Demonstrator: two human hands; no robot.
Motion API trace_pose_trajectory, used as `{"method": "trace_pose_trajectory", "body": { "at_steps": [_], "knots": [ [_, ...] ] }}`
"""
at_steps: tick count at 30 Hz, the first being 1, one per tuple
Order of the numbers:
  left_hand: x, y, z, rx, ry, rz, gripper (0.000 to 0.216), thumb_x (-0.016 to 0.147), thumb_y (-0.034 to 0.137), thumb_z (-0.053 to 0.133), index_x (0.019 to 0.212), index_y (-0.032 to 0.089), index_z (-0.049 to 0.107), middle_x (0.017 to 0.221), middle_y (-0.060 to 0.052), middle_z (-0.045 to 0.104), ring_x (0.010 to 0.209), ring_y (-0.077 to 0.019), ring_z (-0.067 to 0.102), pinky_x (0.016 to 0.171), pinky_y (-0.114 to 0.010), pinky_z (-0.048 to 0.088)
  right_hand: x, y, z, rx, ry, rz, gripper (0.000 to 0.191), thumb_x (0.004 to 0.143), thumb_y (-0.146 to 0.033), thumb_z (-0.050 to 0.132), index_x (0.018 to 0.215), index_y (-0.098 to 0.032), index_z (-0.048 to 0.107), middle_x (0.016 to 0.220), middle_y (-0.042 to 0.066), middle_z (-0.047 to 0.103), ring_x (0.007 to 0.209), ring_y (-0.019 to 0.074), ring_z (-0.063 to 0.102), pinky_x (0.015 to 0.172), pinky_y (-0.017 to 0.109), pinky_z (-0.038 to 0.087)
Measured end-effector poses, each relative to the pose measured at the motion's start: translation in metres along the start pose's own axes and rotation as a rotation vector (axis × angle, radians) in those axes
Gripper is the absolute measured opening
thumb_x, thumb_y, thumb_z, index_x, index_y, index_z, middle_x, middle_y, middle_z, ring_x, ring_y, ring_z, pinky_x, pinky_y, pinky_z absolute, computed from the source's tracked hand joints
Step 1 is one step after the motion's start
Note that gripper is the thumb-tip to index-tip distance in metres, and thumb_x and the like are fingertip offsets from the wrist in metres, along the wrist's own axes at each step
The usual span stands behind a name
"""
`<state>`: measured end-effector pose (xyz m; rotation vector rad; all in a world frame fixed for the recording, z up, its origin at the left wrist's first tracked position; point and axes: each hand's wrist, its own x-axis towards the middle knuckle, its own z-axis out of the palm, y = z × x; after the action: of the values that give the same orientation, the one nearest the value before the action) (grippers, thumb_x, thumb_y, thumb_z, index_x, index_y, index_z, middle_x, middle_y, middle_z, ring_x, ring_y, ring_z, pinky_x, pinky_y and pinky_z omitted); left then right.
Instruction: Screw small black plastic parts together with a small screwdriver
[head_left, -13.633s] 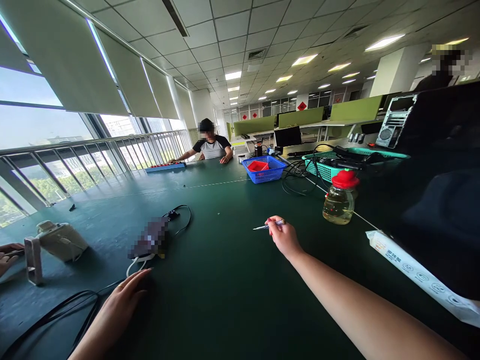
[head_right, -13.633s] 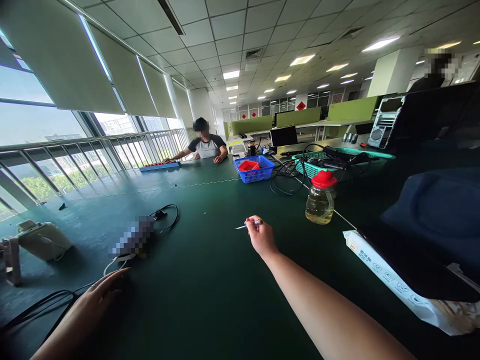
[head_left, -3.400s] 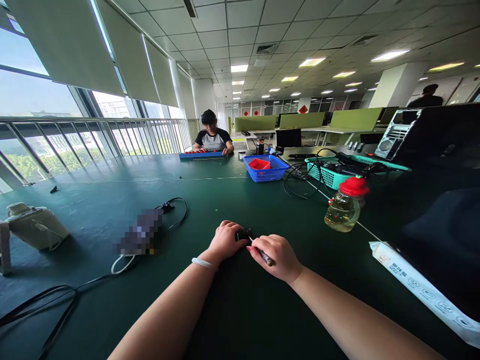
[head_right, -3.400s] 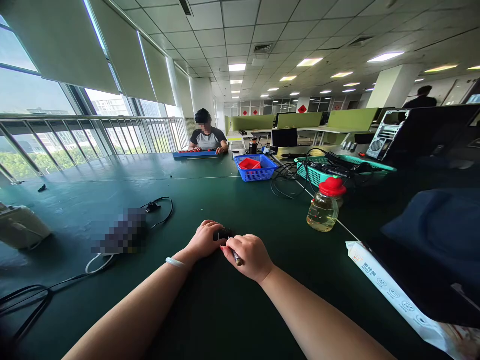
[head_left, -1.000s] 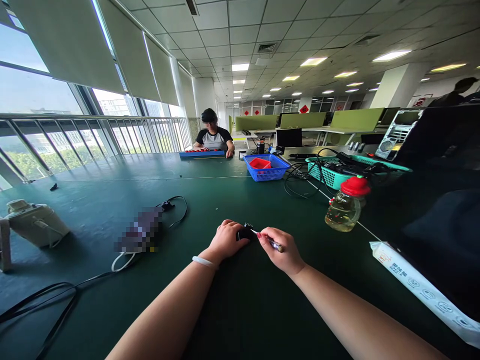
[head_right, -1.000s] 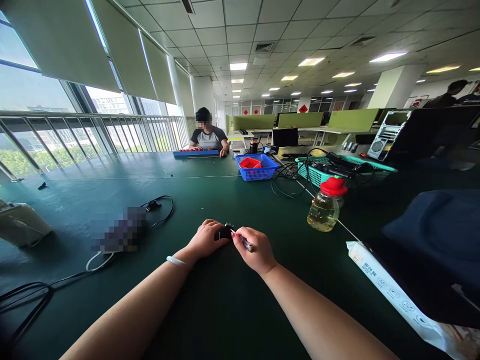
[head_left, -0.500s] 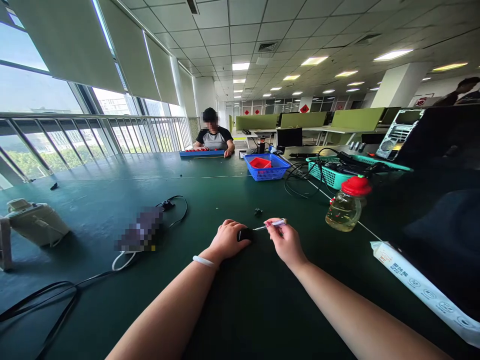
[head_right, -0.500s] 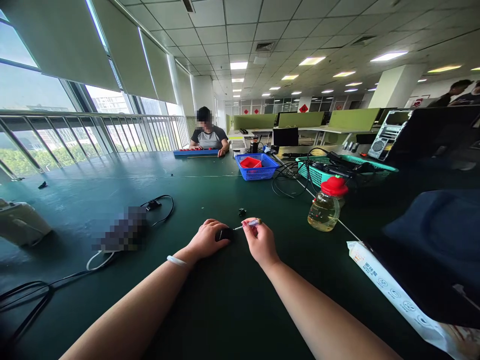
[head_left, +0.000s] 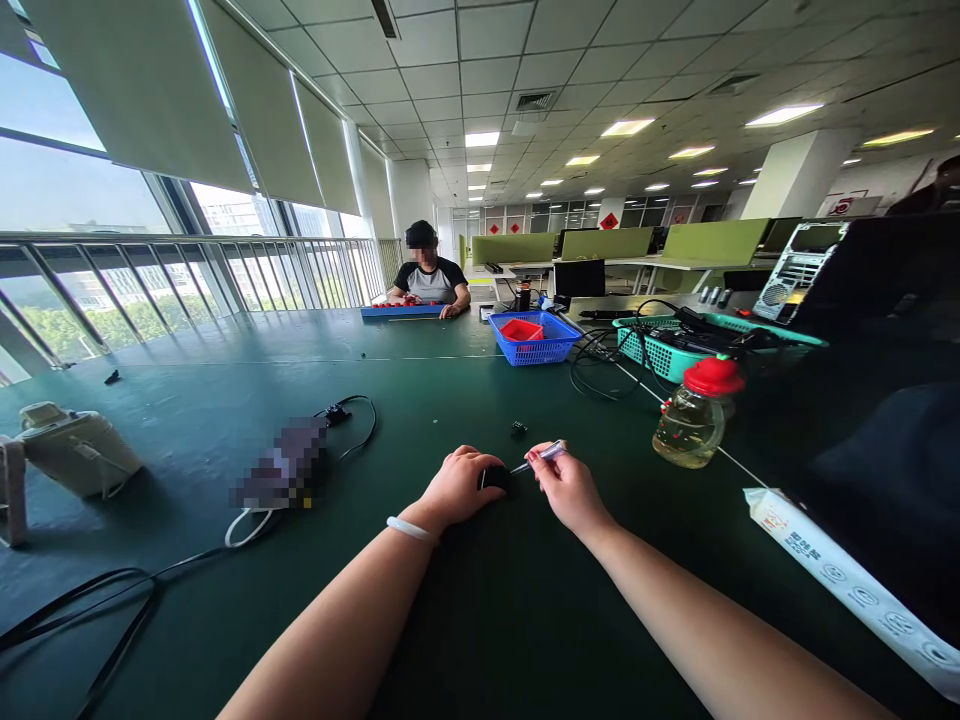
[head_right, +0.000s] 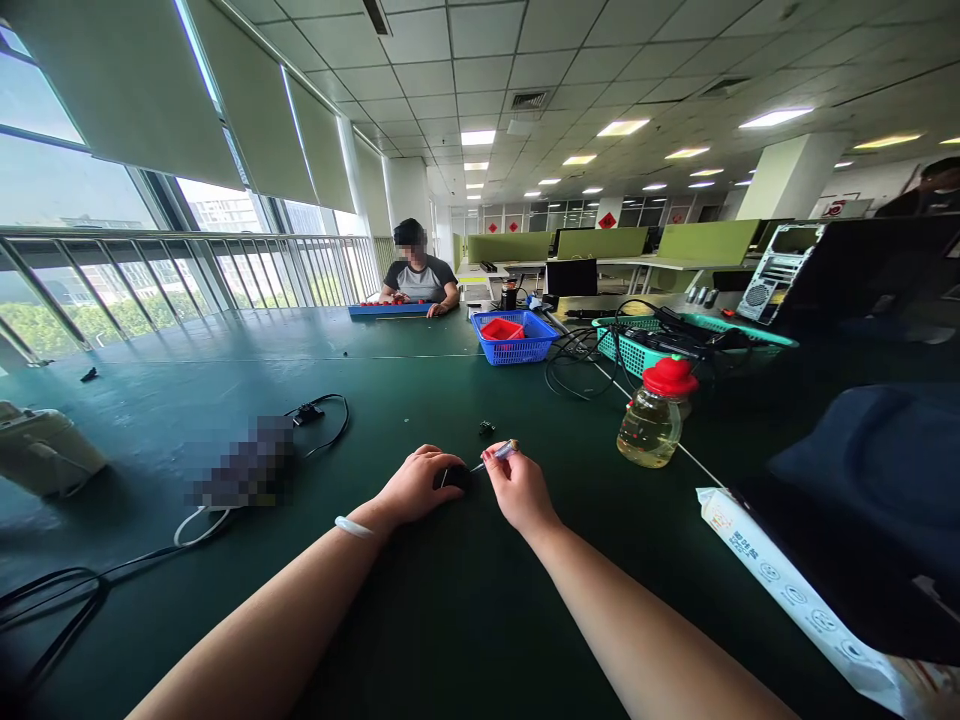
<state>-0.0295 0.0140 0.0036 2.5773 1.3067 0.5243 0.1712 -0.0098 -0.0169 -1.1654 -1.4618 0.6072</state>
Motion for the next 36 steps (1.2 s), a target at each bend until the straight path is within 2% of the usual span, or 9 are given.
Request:
{"method": "trace_pose_trajectory", "body": {
  "at_steps": [8, 12, 16, 21, 28, 33, 36],
  "knots": [
    [-0.002, 0.005, -0.004, 0.0, -0.001, -0.021, 0.042, 0.08, 0.039, 0.074, 0.119, 0.025, 0.068, 0.114, -0.004, 0.073, 0.114, -0.0274, 0.058, 0.101, -0.042, 0.046, 0.0, 0.0, -0.007, 0.035, 0.144, -0.055, 0.047, 0.088, -0.066, 0.051, 0.082, -0.02, 0.063, 0.072, 0.007, 0.067, 0.06, 0.0196, 0.062, 0.056, 0.031, 0.049],
    [-0.001, 0.005, -0.003, 0.016, 0.002, -0.015, 0.043, 0.079, 0.041, 0.075, 0.118, 0.024, 0.068, 0.11, -0.004, 0.074, 0.111, -0.0279, 0.059, 0.099, -0.042, 0.047, -0.004, -0.008, -0.008, -0.013, 0.061, -0.133, 0.035, 0.092, -0.052, 0.051, 0.08, -0.021, 0.061, 0.071, 0.006, 0.068, 0.062, 0.0194, 0.063, 0.06, 0.031, 0.05],
    [-0.001, 0.004, -0.002, 0.033, 0.013, 0.004, 0.043, 0.079, 0.043, 0.075, 0.117, 0.024, 0.069, 0.106, -0.005, 0.075, 0.107, -0.0272, 0.06, 0.096, -0.04, 0.047, -0.009, -0.021, -0.007, -0.188, -0.041, -0.311, 0.023, 0.093, -0.035, 0.048, 0.081, -0.022, 0.061, 0.074, 0.005, 0.068, 0.068, 0.02, 0.065, 0.067, 0.031, 0.05],
    [0.0, 0.002, -0.001, 0.034, 0.016, 0.019, 0.04, 0.081, 0.043, 0.074, 0.115, 0.024, 0.07, 0.107, -0.004, 0.075, 0.105, -0.0261, 0.06, 0.096, -0.039, 0.046, -0.014, -0.035, -0.006, -0.318, -0.135, -0.489, 0.017, 0.088, -0.017, 0.044, 0.076, -0.023, 0.055, 0.073, 0.001, 0.066, 0.069, 0.0179, 0.063, 0.073, 0.032, 0.047],
    [-0.001, 0.004, -0.002, 0.055, 0.031, 0.037, 0.04, 0.08, 0.047, 0.073, 0.113, 0.025, 0.07, 0.103, -0.005, 0.075, 0.102, -0.0256, 0.061, 0.095, -0.039, 0.046, -0.021, -0.047, -0.009, -0.308, -0.144, -0.612, 0.016, 0.09, -0.018, 0.046, 0.079, -0.024, 0.055, 0.073, 0.001, 0.067, 0.069, 0.0183, 0.06, 0.076, 0.034, 0.045],
    [-0.002, 0.005, 0.0, 0.042, 0.043, 0.105, 0.035, 0.083, 0.046, 0.069, 0.109, 0.023, 0.071, 0.099, -0.005, 0.075, 0.098, -0.0243, 0.063, 0.092, -0.037, 0.046, -0.022, -0.044, -0.004, -0.351, -0.246, -0.665, 0.015, 0.09, -0.016, 0.047, 0.082, -0.024, 0.056, 0.073, 0.0, 0.068, 0.068, 0.0173, 0.06, 0.078, 0.035, 0.043],
    [-0.002, 0.006, 0.0, 0.031, 0.047, 0.117, 0.032, 0.083, 0.043, 0.069, 0.108, 0.023, 0.072, 0.098, -0.004, 0.076, 0.098, -0.0243, 0.062, 0.09, -0.037, 0.046, -0.023, -0.043, -0.003, -0.374, -0.254, -0.702, 0.013, 0.089, -0.015, 0.048, 0.082, -0.024, 0.055, 0.072, 0.0, 0.067, 0.066, 0.0167, 0.059, 0.078, 0.036, 0.042]
  ]
}}
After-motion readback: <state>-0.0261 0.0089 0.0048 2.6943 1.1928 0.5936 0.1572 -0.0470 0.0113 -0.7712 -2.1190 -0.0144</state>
